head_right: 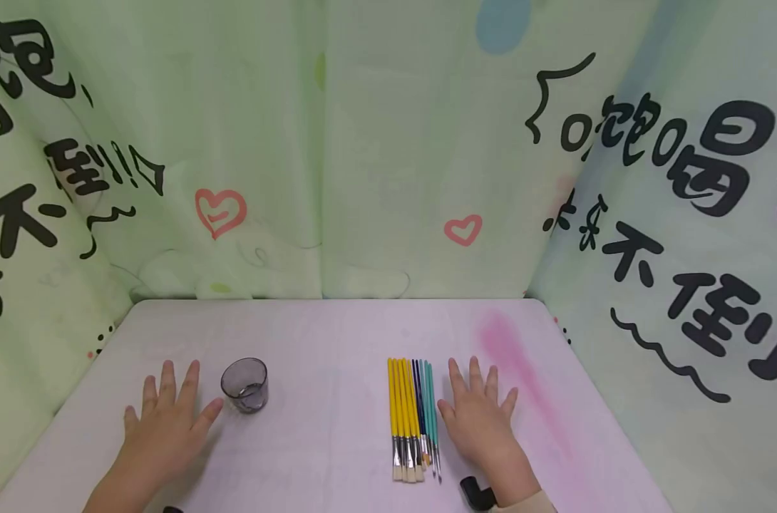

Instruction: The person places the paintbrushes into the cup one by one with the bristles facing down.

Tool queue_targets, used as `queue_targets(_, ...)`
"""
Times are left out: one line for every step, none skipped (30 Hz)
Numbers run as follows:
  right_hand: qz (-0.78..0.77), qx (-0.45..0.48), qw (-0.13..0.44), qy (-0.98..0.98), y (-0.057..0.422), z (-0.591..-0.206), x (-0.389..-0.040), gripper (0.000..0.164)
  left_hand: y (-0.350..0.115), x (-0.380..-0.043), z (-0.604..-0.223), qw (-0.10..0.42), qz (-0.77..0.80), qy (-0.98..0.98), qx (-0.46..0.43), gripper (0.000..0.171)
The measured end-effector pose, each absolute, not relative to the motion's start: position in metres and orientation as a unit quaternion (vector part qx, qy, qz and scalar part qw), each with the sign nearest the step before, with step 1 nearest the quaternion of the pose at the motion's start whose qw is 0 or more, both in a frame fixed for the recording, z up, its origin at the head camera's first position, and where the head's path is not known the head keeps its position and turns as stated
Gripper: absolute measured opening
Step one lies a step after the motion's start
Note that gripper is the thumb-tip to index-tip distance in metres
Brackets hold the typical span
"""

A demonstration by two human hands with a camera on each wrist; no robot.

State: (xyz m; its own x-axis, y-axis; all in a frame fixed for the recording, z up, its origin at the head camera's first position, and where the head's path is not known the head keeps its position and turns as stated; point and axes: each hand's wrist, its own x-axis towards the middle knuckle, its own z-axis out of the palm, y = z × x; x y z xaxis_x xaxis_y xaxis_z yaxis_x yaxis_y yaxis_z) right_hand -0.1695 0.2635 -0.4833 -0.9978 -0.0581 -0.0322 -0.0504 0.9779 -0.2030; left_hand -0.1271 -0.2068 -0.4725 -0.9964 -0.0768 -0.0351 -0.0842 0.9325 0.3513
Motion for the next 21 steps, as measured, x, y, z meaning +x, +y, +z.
queue_targets(-0.102, -0.027, 0.020, 0.994, 0.263, -0.483, -0.170, 0.079, -0.207, -0.127, -0.471, 0.017, 0.181, 0.983, -0.040, 0.093)
queue_targets(-0.103, -0.027, 0.020, 0.994, 0.263, -0.483, -0.170, 0.079, -0.207, -0.127, -0.470, 0.023, 0.184, 0.982, -0.038, 0.093)
queue_targets(-0.104, -0.028, 0.018, 0.994, 0.263, -0.483, -0.170, 0.079, -0.207, -0.128, -0.469, 0.028, 0.188, 0.981, -0.036, 0.092)
queue_targets(-0.106, -0.029, 0.015, 0.994, 0.263, -0.483, -0.171, 0.078, -0.208, -0.128, -0.469, 0.029, 0.190, 0.981, -0.033, 0.092)
queue_targets(-0.109, -0.031, 0.011, 0.993, 0.263, -0.483, -0.171, 0.078, -0.208, -0.129, -0.468, 0.030, 0.193, 0.980, -0.030, 0.091)
queue_targets(-0.113, -0.033, 0.007, 0.993, 0.263, -0.483, -0.172, 0.078, -0.208, -0.129, -0.467, 0.030, 0.197, 0.979, -0.028, 0.090)
queue_targets(-0.116, -0.035, 0.003, 0.993, 0.263, -0.483, -0.173, 0.078, -0.208, -0.130, -0.466, 0.029, 0.203, 0.978, -0.025, 0.088)
queue_targets(-0.120, -0.038, 0.001, 0.992, 0.263, -0.483, -0.174, 0.078, -0.208, -0.131, -0.466, 0.028, 0.211, 0.977, -0.024, 0.087)
queue_targets(-0.123, -0.038, 0.000, 0.992, 0.262, -0.483, -0.174, 0.078, -0.209, -0.132, -0.465, 0.026, 0.220, 0.975, -0.022, 0.086)
queue_targets(-0.128, -0.040, -0.001, 0.991, 0.262, -0.483, -0.175, 0.078, -0.209, -0.133, -0.465, 0.024, 0.230, 0.973, -0.020, 0.086)
queue_targets(-0.131, -0.040, -0.001, 0.991, 0.261, -0.483, -0.176, 0.079, -0.210, -0.134, -0.464, 0.026, 0.240, 0.970, -0.020, 0.085)
queue_targets(-0.133, -0.042, -0.003, 0.990, 0.261, -0.482, -0.177, 0.079, -0.210, -0.136, -0.464, 0.027, 0.251, 0.967, -0.021, 0.086)
queue_targets(-0.135, -0.043, -0.006, 0.990, 0.261, -0.483, -0.178, 0.079, -0.211, -0.137, -0.464, 0.032, 0.262, 0.964, -0.024, 0.086)
queue_targets(-0.139, -0.046, -0.009, 0.989, 0.261, -0.483, -0.179, 0.079, -0.211, -0.138, -0.463, 0.037, 0.272, 0.961, -0.027, 0.087)
queue_targets(-0.144, -0.048, -0.013, 0.988, 0.260, -0.483, -0.179, 0.080, -0.212, -0.140, -0.463, 0.041, 0.280, 0.959, -0.030, 0.088)
queue_targets(-0.149, -0.051, -0.017, 0.987, 0.260, -0.483, -0.180, 0.080, -0.212, -0.141, -0.462, 0.045, 0.288, 0.956, -0.035, 0.087)
queue_targets(-0.155, -0.052, -0.021, 0.986, 0.261, -0.483, -0.181, 0.080, -0.212, -0.143, -0.462, 0.050, 0.296, 0.953, -0.040, 0.087)
queue_targets(-0.161, -0.054, -0.025, 0.985, 0.261, -0.483, -0.181, 0.081, -0.212, -0.144, -0.462, 0.053, 0.304, 0.950, -0.045, 0.086)
queue_targets(-0.169, -0.053, -0.029, 0.984, 0.261, -0.483, -0.182, 0.081, -0.212, -0.145, -0.461, 0.054, 0.313, 0.947, -0.050, 0.085)
queue_targets(-0.176, -0.051, -0.031, 0.983, 0.261, -0.483, -0.182, 0.081, -0.212, -0.146, -0.461, 0.055, 0.322, 0.944, -0.054, 0.083)
queue_targets(-0.182, -0.050, -0.034, 0.981, 0.261, -0.483, -0.182, 0.082, -0.212, -0.146, -0.461, 0.054, 0.333, 0.939, -0.060, 0.081)
